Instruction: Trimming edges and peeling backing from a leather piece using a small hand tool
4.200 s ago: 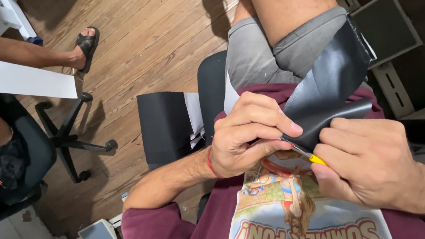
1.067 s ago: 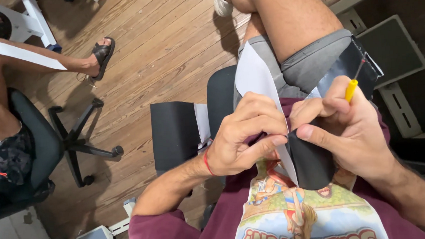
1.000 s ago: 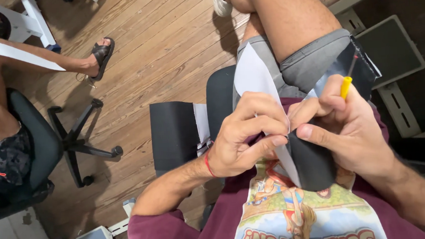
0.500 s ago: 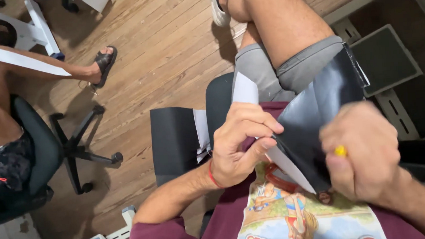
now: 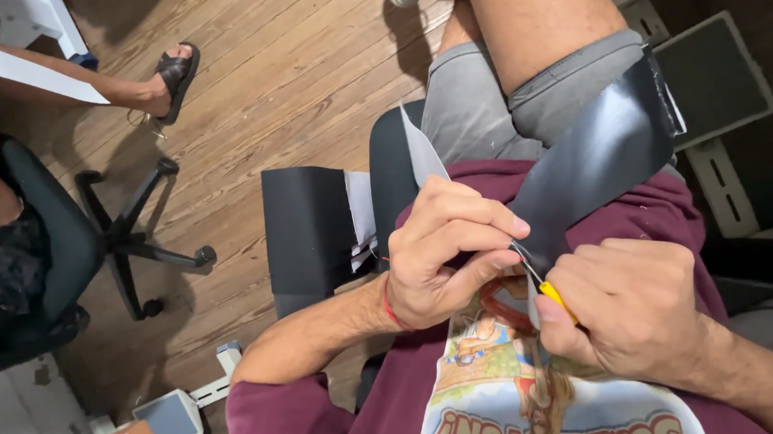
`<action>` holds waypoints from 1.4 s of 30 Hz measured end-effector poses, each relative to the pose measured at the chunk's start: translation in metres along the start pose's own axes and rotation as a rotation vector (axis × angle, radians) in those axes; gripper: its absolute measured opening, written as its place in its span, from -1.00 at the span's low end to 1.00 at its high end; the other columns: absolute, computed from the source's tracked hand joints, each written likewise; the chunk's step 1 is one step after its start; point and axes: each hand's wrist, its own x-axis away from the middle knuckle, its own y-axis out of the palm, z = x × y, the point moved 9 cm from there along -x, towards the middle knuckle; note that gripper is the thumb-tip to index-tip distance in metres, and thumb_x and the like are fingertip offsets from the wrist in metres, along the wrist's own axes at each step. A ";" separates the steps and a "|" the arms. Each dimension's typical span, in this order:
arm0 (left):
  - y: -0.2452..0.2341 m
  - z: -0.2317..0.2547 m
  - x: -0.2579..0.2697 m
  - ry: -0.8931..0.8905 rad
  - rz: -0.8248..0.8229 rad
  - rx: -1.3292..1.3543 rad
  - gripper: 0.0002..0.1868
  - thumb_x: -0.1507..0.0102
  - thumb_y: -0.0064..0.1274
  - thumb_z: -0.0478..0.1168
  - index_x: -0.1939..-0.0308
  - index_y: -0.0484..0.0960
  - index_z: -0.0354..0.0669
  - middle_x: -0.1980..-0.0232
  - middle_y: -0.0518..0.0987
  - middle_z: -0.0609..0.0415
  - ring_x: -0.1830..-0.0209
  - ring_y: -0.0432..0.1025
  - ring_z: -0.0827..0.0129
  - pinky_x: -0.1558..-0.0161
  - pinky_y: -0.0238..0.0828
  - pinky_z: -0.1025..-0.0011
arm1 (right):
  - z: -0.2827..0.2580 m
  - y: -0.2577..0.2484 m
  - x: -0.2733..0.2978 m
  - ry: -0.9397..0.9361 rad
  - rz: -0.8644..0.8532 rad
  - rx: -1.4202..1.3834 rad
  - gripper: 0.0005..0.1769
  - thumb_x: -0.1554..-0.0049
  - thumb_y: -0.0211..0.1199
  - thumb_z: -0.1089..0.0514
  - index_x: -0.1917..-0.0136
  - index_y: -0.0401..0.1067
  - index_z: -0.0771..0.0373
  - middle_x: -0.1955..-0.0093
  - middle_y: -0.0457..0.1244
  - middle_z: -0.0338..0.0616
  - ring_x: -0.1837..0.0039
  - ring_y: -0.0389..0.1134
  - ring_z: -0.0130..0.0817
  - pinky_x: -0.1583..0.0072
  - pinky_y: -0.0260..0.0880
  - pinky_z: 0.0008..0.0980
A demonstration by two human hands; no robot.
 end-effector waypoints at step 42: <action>0.002 -0.002 0.008 0.053 -0.063 -0.049 -0.89 -0.61 0.17 -0.22 -0.03 0.68 -0.17 -0.18 0.77 0.03 0.00 0.56 0.16 -0.22 0.52 0.19 | 0.003 0.013 0.003 0.025 -0.002 -0.216 -0.48 -0.43 -0.06 0.07 0.40 0.16 0.10 0.44 0.00 -0.22 0.45 -0.02 -0.13 0.32 0.01 -0.09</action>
